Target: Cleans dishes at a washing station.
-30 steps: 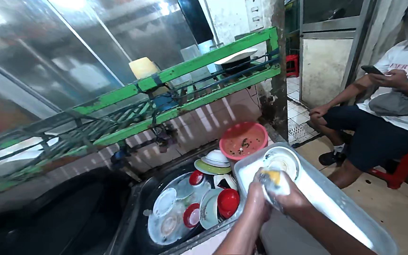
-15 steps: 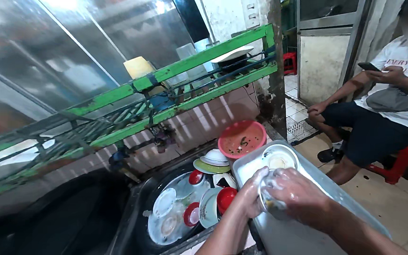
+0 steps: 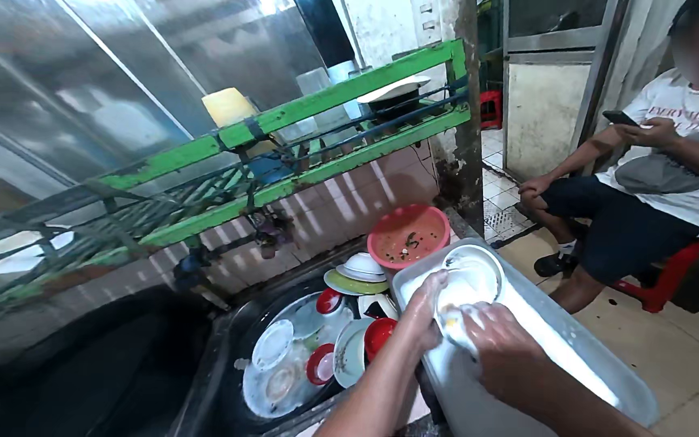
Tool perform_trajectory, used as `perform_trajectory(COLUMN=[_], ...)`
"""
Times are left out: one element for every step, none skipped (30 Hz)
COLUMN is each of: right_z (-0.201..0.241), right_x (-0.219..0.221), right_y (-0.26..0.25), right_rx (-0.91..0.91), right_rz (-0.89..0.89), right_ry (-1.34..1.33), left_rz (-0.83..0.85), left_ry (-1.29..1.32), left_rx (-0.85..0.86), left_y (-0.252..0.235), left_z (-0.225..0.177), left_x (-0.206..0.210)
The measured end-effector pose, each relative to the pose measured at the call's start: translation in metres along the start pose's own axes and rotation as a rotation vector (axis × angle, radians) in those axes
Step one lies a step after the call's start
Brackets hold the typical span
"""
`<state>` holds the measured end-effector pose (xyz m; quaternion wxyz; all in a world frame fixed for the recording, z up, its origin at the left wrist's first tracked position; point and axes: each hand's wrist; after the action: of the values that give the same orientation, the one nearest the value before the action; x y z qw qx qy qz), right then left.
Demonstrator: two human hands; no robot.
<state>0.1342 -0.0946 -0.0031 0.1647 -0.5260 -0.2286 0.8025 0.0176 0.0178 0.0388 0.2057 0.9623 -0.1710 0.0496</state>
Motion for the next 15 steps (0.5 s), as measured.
perform_trajectory(right_z=[-0.015, -0.025, -0.025, -0.019, -0.009, 0.001, 0.009, 0.014, 0.013, 0.007, -0.001, -0.009, -0.014, -0.013, -0.008], right_x=[0.006, 0.005, -0.003, -0.013, -0.023, -0.028, -0.028, -0.023, -0.012, 0.001, 0.01, 0.016, 0.017, 0.013, 0.002], right_y=[0.005, 0.002, -0.006, -0.02, -0.035, -0.044, -0.047, -0.042, -0.03, -0.017, -0.005, 0.003, 0.004, 0.001, -0.01], right_rx=[-0.099, -0.112, -0.032, 0.114, 0.279, 0.383, 0.403, 0.358, 0.251, 0.109, -0.008, -0.082, -0.095, -0.036, 0.097], right_rz=[-0.055, -0.033, 0.064, 0.178, 0.249, 0.24, 0.191, 0.128, 0.026, -0.073, -0.124, -0.159, -0.158, -0.099, 0.033], right_ry=[0.039, 0.027, -0.014, -0.072, -0.157, -0.223, -0.222, -0.166, -0.079, 0.011, 0.055, 0.077, 0.077, 0.042, -0.02], left_rz=[0.054, 0.075, 0.044, -0.018, -0.084, -0.144, -0.184, -0.171, -0.116, -0.053, 0.004, 0.047, 0.053, 0.009, -0.06], left_ry=[-0.005, -0.034, -0.071, -0.122, -0.178, -0.238, -0.261, -0.265, -0.238, -0.159, -0.1, -0.084, -0.095, -0.125, -0.17], left_rx=[-0.102, -0.124, -0.054, 0.1, 0.285, 0.464, 0.569, 0.573, 0.472, 0.283, 0.102, -0.015, -0.039, 0.033, 0.167], left_y=[-0.003, -0.002, 0.001, 0.003, 0.004, 0.003, 0.001, 0.0, 0.001, 0.002, 0.0, -0.003, -0.003, -0.002, -0.001], left_z=[-0.006, -0.009, -0.007, 0.0, 0.01, 0.017, 0.02, 0.018, 0.012, 0.003, -0.004, -0.007, -0.005, 0.001, 0.012], left_x=[-0.003, -0.003, 0.0, 0.005, 0.009, 0.013, 0.016, 0.016, 0.015, 0.013, 0.01, 0.006, 0.005, 0.007, 0.008])
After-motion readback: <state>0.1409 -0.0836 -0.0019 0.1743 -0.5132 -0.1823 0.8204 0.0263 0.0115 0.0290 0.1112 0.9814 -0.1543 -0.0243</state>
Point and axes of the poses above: each hand's wrist, its own y-axis away from the middle knuckle, its own x-axis out of the palm, z = x × y, and after that the axes turned 11 degrees about -z, right-handed
